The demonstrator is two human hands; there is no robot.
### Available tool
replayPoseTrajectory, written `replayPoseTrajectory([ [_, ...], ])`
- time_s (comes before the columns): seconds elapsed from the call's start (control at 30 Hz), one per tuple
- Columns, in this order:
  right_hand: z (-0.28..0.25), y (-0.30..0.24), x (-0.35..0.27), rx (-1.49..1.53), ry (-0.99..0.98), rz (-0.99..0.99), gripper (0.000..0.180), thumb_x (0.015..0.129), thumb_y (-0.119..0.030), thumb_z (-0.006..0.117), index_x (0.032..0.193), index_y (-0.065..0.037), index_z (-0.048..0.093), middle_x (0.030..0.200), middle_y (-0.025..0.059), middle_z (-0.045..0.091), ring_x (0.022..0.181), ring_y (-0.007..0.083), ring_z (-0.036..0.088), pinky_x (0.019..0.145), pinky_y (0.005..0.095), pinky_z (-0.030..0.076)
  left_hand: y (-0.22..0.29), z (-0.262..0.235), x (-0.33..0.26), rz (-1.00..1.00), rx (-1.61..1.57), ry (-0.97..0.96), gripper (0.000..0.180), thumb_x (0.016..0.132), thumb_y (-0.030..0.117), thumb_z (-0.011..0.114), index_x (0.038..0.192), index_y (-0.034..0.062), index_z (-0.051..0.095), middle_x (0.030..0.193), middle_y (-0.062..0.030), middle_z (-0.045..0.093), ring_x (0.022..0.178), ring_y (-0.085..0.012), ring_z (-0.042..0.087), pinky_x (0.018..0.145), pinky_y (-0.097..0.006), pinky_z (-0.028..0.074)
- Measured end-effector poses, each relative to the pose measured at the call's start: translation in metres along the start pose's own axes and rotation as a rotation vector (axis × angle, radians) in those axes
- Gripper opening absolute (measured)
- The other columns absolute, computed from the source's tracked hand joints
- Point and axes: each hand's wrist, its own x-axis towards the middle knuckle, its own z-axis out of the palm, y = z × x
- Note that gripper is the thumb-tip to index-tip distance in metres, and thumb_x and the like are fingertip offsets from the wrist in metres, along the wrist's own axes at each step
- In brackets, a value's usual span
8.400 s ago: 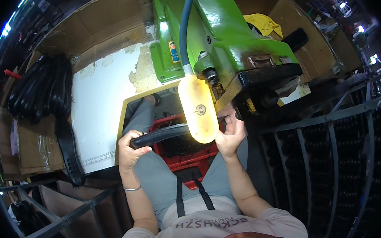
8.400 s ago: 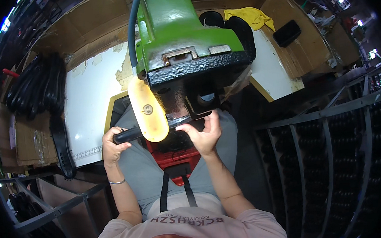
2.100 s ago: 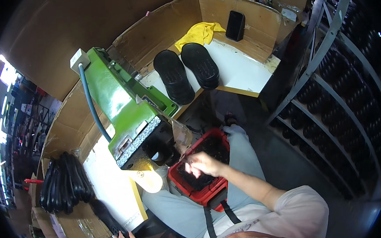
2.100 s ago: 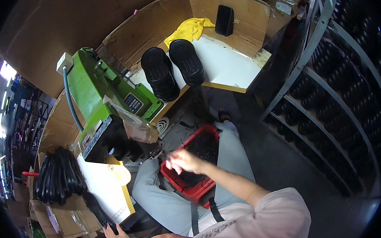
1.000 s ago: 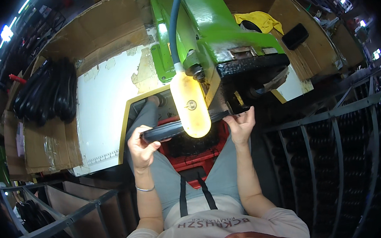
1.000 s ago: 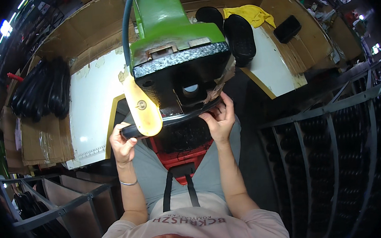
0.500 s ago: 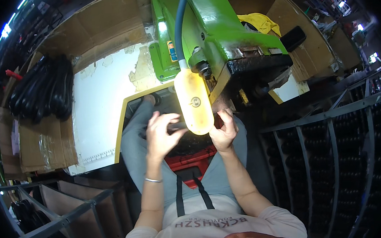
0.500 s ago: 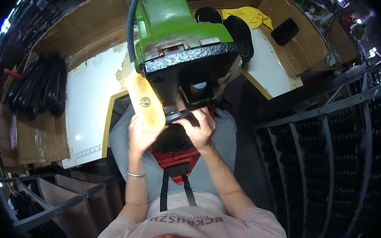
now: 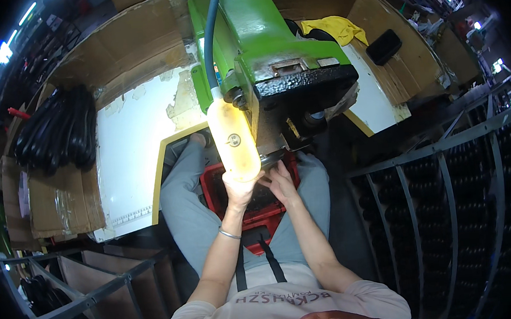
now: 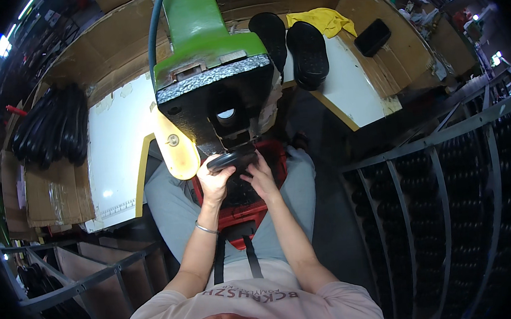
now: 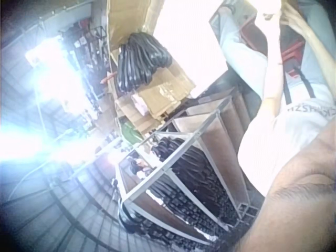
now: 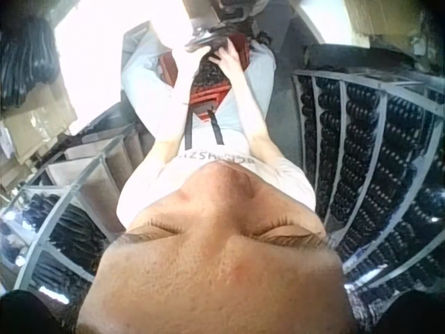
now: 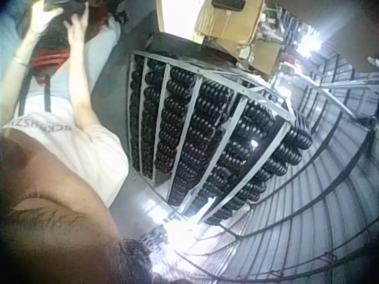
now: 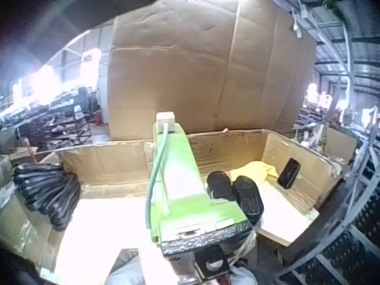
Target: Polishing or finishing the edges of shoe soles using a specialized industrial polishing machine.
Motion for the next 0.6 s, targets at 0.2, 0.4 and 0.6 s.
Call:
replayPoseTrajectory([
  [0.2,-0.022,-0.027,-0.007,0.161,0.083,-0.120,0.052,0.090,-0.012,0.064,0.136,-0.015,0.038,0.130,0.0087,0.049,0.118,0.0292,0.052,0.088,0.0531,0.052,-0.020,0.017,0.001,0.004,-0.134,0.114,0.029,0.071,-0.006,0.079,0.096,-0.0010,0.065,0.092,-0.0046,0.067,0.084,-0.0117,0.062,0.079,-0.025,0.049],
  [0.4,-0.015,-0.120,-0.024,-0.206,0.386,-0.474,0.056,0.078,0.006,0.071,0.129,-0.006,0.051,0.116,0.0092,0.058,0.103,0.0188,0.058,0.084,0.0309,0.053,-0.003,0.021,0.010,0.088,0.054,0.013,0.029,0.069,-0.007,0.079,0.093,-0.0012,0.064,0.088,-0.0053,0.067,0.080,-0.0124,0.064,0.071,-0.025,0.052],
  [0.6,0.013,-0.182,-0.045,-0.586,0.454,-0.691,0.061,0.070,0.006,0.078,0.126,-0.004,0.055,0.116,0.0075,0.057,0.104,0.0176,0.055,0.092,0.0282,0.046,0.074,0.018,0.020,0.311,0.135,-0.088,0.039,0.069,0.001,0.083,0.102,-0.0044,0.065,0.085,-0.0024,0.069,0.073,-0.0110,0.064,0.072,-0.025,0.054],
])
